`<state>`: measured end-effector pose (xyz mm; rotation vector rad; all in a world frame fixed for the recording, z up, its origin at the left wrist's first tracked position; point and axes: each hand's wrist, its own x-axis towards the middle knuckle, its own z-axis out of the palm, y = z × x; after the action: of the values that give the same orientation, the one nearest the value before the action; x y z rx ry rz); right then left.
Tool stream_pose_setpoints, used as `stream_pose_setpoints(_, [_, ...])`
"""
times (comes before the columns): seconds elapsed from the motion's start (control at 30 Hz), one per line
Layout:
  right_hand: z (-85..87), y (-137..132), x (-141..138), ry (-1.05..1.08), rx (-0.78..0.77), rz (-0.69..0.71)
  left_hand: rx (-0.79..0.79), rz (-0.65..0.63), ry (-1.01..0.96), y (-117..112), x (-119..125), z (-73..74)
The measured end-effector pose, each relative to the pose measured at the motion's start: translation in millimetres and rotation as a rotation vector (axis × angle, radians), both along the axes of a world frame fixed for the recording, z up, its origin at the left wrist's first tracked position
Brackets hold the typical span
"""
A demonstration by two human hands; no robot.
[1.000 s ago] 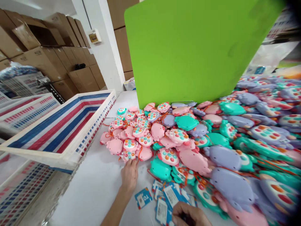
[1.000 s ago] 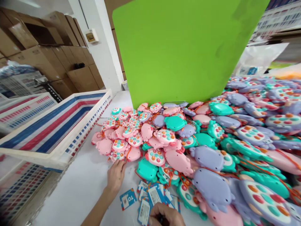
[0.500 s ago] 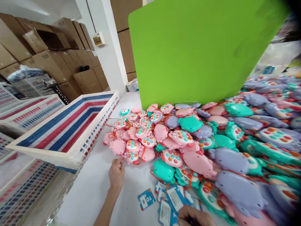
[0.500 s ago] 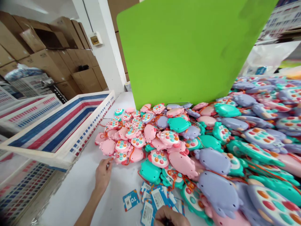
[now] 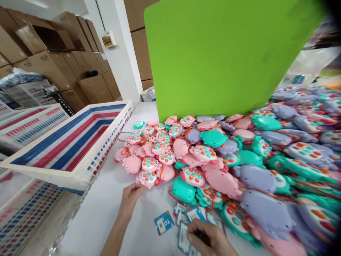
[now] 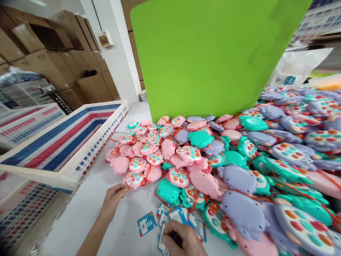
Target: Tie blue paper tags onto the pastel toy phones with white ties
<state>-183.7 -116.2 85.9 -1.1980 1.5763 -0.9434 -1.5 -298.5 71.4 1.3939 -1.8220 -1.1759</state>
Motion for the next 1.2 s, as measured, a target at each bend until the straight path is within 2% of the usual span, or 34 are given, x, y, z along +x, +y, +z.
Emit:
stream_pose_setpoints(0.2, [16.8, -51.9, 18.1, 0.188, -0.200, -0.034, 0.130, 0.030, 0.176, 32.1, -2.6, 15.9])
stream_pose_setpoints(0.33, [8.1, -78.3, 31.1, 0.302, -0.273, -0.039, 0.153, 0.035, 0.208, 44.2, -3.2, 20.2])
stream_pose_setpoints(0.43, [-0.4, -86.0, 39.7, 0.308, -0.288, -0.043, 0.159, -0.045, 0.230, 49.7, -4.1, 20.9])
stream_pose_setpoints(0.53, [-2.5, -86.3, 43.6, 0.292, -0.315, -0.051, 0.108, -0.146, 0.209, 55.1, -5.8, 22.9])
stream_pose_setpoints(0.6, [-1.6, -84.4, 43.8, 0.257, -0.339, -0.063, 0.068, -0.162, 0.177, 59.5, -7.7, 25.0])
stream_pose_setpoints(0.67, [-0.8, -81.7, 42.9, 0.175, -0.357, -0.097, 0.058, -0.121, 0.183, 64.0, -11.0, 26.7])
stream_pose_setpoints(0.77, [-0.9, -77.9, 40.9, 0.037, -0.362, -0.163, 0.109, 0.001, 0.296, 69.5, -18.8, 27.0])
stream_pose_setpoints(0.83, [-0.4, -76.2, 39.1, 0.004, -0.367, -0.177, 0.148, 0.037, 0.354, 71.0, -24.8, 26.5])
stream_pose_setpoints(1.03, [8.5, -67.3, 27.1, 0.121, -0.393, -0.172, 0.118, -0.071, 0.274, 68.4, -42.4, 29.5])
stream_pose_setpoints(1.2, [13.4, -44.0, 3.1, 0.225, -0.404, -0.293, 0.079, -0.135, 0.233, 75.3, -61.9, 23.1])
